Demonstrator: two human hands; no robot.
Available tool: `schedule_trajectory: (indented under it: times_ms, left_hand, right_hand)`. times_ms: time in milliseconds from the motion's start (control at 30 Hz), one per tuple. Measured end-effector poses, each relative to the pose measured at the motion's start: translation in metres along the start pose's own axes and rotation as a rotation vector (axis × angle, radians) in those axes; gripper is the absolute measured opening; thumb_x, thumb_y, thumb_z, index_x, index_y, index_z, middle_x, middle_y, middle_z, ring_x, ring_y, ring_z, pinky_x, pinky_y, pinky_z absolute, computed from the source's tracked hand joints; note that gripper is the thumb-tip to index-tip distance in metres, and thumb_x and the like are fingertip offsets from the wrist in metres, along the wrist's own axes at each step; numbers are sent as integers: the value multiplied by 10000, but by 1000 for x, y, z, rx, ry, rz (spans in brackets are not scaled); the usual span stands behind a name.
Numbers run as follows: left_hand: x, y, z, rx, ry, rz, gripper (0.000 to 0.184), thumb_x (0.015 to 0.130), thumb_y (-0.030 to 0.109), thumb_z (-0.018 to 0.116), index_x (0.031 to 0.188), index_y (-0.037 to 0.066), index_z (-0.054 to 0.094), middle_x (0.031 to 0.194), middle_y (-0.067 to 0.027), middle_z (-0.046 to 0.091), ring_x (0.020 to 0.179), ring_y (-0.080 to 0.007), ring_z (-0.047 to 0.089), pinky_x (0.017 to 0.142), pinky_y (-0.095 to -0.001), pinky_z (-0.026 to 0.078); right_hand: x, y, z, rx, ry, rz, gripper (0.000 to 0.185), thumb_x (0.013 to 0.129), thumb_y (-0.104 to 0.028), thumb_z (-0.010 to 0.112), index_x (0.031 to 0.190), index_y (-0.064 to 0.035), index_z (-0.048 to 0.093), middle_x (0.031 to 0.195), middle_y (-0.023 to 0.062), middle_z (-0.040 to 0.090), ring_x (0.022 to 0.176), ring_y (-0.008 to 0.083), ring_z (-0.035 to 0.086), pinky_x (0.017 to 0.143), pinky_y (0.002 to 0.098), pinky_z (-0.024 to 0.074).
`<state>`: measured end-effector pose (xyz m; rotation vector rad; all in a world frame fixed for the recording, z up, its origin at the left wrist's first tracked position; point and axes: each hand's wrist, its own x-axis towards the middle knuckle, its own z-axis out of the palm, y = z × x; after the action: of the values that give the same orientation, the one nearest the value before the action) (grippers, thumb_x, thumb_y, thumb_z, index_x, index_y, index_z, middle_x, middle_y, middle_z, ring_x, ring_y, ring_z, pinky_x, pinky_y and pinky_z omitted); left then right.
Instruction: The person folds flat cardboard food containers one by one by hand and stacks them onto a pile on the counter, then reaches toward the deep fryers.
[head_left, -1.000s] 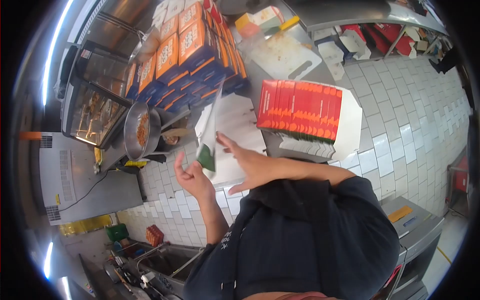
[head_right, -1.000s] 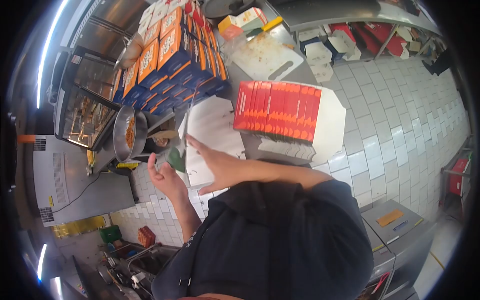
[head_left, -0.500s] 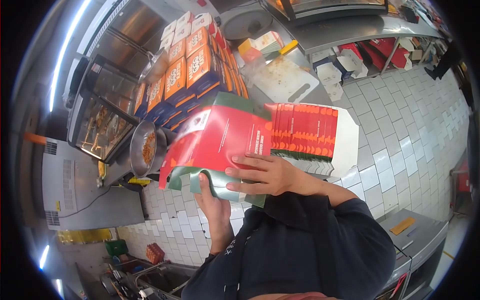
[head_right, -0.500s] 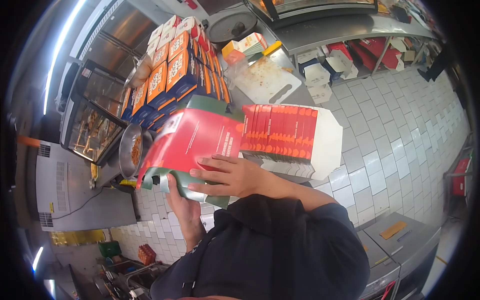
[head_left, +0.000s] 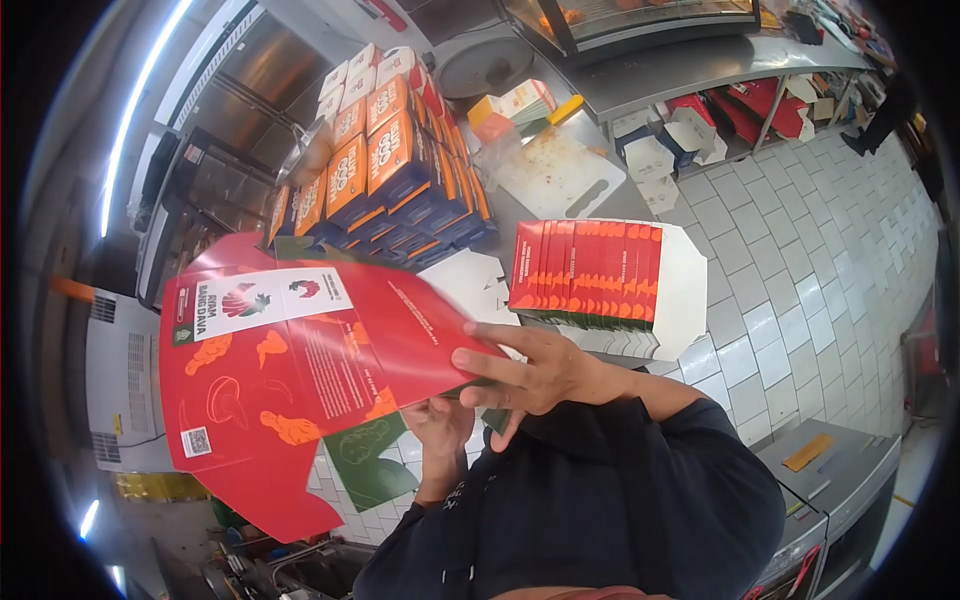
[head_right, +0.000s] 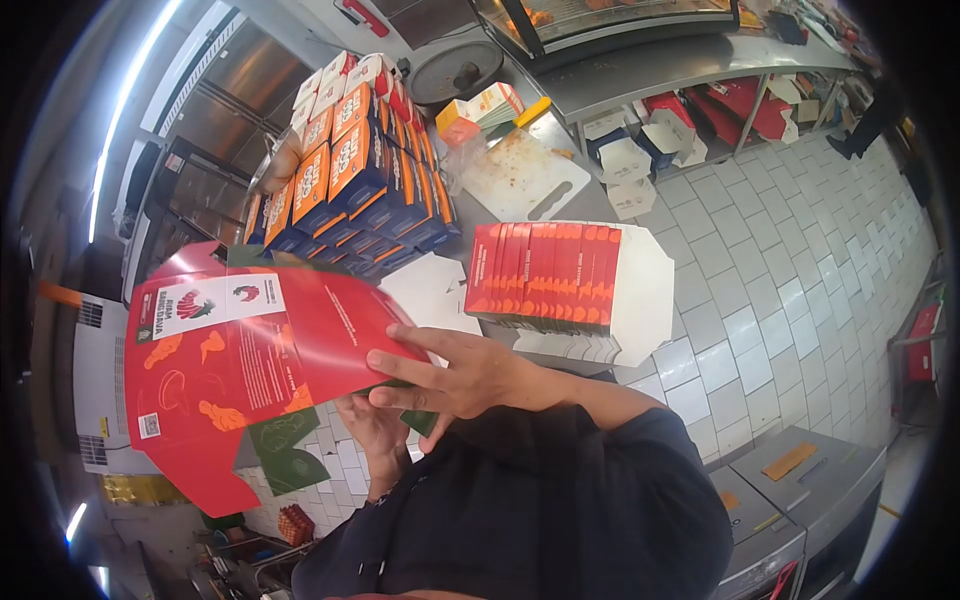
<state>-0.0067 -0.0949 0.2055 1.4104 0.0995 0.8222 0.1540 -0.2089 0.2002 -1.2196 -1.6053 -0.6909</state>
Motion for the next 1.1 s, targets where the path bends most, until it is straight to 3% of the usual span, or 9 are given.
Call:
schedule_trajectory:
  times_ms: [100,300,400,500,567,667,933,1033,1100]
  left_hand:
    - [6,11,19,-226,161,-54,576,972,415,614,1340,-3,466,1297,-144,580,1148,-229,615,957,-363,539]
    - [2,-8,30,-98,115,37,516,1002,365,562,1333,-21,477,1278,-139,605,1157,-241,612,1019,-389,483]
    - [6,-12,35,-167,156,22,480,1021,362,495,1323,-11,475,1283,-136,597,1161,-224,607,1010,-369,480]
    - [14,-14,29,-380,243,-52,426,1014,312,461,1295,-6,497,1250,-138,619,1132,-221,625,983,-367,497]
    - [22,-11,26,-394,367,-203,431,1019,336,440,1290,6,502,1225,-135,626,1076,-214,650,939,-360,521]
    - [14,-22,21,-271,330,-163,418,1024,329,468,1288,7,502,1183,-152,641,1028,-246,668,890,-373,558]
    - [4,-46,19,-267,287,-85,368,1067,289,418,1262,-5,522,1157,-190,645,891,-251,705,711,-399,615]
    - [2,-51,14,-208,70,-63,335,1070,247,416,1252,-8,533,1175,-186,647,879,-248,707,759,-404,605]
    - [6,-50,8,-326,-68,-103,337,1052,212,470,1289,-25,501,1252,-166,620,1042,-212,662,872,-379,571]
  right_hand:
    - [9,3,-2,54,35,-68,952,761,-801,477,1526,-254,328,1441,176,469,1190,396,593,864,397,580]
    - [9,17,5,206,290,-99,1036,784,-719,593,1579,-266,106,1438,237,456,1189,405,591,921,453,561]
    - [7,19,7,314,467,-111,940,777,-660,659,1527,-206,320,1396,237,495,1167,410,604,931,430,564]
    - [0,15,-13,252,269,8,667,854,-639,599,1318,-160,603,1347,163,552,1113,412,630,872,438,594]
    - [1,18,-20,145,33,-91,632,740,-479,751,1270,-148,664,1417,125,513,1203,381,583,931,432,565]
    - [6,12,-18,15,-69,-69,652,745,-429,741,1328,-161,626,1427,53,514,1237,365,557,918,426,567]
    - [6,16,-1,-12,-82,49,617,764,-398,700,1339,-189,617,1437,54,517,1146,333,589,886,391,571]
    - [13,17,5,-44,-26,162,592,810,-359,677,1359,-155,594,1423,90,530,1045,318,593,873,378,557]
    - [15,16,11,-47,-69,333,635,848,-331,660,1424,-107,516,1421,112,527,1044,332,575,883,370,536]
